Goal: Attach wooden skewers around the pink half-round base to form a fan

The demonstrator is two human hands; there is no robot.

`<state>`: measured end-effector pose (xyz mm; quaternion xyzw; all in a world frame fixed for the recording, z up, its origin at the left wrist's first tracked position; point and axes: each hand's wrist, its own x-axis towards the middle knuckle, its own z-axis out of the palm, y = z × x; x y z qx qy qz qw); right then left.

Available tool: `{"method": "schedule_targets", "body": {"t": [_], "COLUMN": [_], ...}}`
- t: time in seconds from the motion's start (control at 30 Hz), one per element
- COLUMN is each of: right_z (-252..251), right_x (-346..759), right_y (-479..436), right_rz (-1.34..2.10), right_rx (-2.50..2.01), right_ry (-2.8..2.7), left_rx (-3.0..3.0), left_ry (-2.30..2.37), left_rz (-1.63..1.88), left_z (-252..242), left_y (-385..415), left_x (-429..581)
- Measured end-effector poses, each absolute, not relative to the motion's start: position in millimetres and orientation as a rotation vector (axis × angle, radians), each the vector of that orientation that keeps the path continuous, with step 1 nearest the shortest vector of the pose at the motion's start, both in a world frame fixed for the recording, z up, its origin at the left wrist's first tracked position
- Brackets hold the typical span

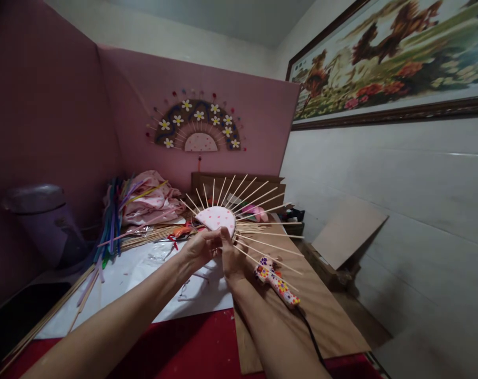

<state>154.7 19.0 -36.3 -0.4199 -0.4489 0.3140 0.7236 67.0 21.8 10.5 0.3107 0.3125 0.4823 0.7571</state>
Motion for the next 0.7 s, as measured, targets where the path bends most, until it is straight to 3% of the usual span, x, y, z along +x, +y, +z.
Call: {"method": "schedule_targets", "body": {"t": [0.23,0.5,0.57,0.7], "right_z": [-27.1,-30.4,-31.1,-32.3], "right_x": [158.8,149.7,150.7,153.9], "right_y": [23.1,23.2,24.9,26.5], "right_rz": [0.584,0.889,0.858,0.827], "right_rx": [-0.88,-0.749,-0.762,-0.804], "right_ry": [-1.086,-0.78,-0.745,-0.753], "left_rx": [0.703,1.076,1.232,1.5], "left_ry": [0.527,0.895,1.006,1.283], "left_rz": [1.199,1.066,1.249,1.991], "left_z": [13.7,5.4,10.7,47.4], "left_y": [18.0,8.7,9.4,-2.8], "left_x": [71.1,50.6,32.4,-26.9]}}
